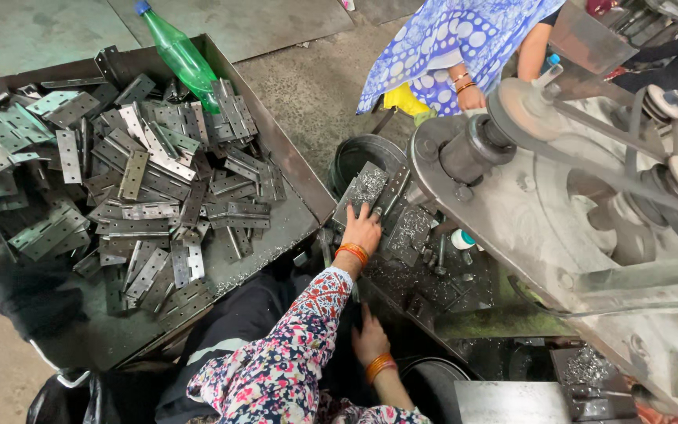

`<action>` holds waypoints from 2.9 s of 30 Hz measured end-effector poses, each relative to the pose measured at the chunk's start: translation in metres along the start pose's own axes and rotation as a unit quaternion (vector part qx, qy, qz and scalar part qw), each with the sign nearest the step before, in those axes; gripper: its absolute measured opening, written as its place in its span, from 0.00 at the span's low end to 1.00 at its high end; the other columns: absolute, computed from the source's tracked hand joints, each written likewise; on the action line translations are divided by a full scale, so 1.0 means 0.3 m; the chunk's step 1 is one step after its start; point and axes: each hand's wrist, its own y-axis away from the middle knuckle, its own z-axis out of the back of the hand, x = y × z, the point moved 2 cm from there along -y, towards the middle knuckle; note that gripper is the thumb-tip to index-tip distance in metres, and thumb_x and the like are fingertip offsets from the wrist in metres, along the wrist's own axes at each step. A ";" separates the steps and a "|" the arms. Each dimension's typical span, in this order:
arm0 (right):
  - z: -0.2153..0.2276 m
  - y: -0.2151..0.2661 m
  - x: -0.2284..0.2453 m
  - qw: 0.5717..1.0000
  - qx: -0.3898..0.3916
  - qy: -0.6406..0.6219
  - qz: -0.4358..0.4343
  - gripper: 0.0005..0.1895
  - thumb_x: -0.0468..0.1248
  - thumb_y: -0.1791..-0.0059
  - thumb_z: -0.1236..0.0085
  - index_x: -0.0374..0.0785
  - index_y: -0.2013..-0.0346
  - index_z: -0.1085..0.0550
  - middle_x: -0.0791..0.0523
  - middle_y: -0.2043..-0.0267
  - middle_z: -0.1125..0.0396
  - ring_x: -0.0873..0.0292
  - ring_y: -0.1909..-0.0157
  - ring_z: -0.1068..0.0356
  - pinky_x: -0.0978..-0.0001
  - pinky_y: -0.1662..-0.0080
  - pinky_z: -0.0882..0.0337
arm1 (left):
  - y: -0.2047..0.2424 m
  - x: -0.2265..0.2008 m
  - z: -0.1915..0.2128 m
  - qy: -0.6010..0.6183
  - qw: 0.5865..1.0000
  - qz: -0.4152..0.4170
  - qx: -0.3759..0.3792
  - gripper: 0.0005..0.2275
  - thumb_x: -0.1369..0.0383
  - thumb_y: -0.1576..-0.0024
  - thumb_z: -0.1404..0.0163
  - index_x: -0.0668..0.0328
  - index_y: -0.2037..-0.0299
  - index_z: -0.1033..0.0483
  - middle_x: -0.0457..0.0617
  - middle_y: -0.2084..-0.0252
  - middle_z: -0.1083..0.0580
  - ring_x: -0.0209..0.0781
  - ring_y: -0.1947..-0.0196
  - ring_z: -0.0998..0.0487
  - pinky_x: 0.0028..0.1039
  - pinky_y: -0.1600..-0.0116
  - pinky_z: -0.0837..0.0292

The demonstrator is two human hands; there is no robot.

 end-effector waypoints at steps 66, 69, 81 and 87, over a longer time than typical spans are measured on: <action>0.134 -0.044 0.037 0.998 0.006 -0.041 0.050 0.35 0.41 0.52 0.46 0.45 0.30 0.41 0.41 0.44 0.31 0.37 0.42 0.31 0.48 0.41 0.31 | 0.096 -0.006 0.151 -0.025 0.994 -0.036 0.102 0.14 0.64 0.40 0.55 0.52 0.50 0.18 0.44 0.37 0.29 0.53 0.29 0.44 0.67 0.27 0.60; 0.186 -0.006 0.088 0.997 0.014 -0.061 0.042 0.36 0.40 0.53 0.47 0.46 0.29 0.42 0.41 0.42 0.32 0.37 0.41 0.31 0.48 0.41 0.31 | 0.256 0.003 0.211 -0.030 0.997 -0.055 0.047 0.13 0.64 0.45 0.53 0.53 0.55 0.17 0.44 0.38 0.29 0.53 0.32 0.43 0.68 0.28 0.61; 0.244 0.048 0.144 0.998 0.045 -0.052 0.010 0.37 0.42 0.51 0.50 0.50 0.26 0.47 0.43 0.37 0.36 0.39 0.39 0.32 0.51 0.39 0.31 | 0.358 0.034 0.210 0.052 0.992 -0.075 -0.093 0.13 0.67 0.45 0.52 0.55 0.54 0.17 0.48 0.41 0.26 0.55 0.33 0.39 0.62 0.28 0.55; 0.226 0.031 0.133 0.998 0.053 -0.044 -0.007 0.38 0.43 0.51 0.50 0.50 0.26 0.48 0.44 0.37 0.36 0.38 0.40 0.32 0.51 0.39 0.31 | 0.308 0.031 0.123 -0.025 0.991 -0.083 -0.101 0.14 0.67 0.46 0.52 0.55 0.53 0.17 0.47 0.41 0.27 0.56 0.32 0.38 0.62 0.30 0.52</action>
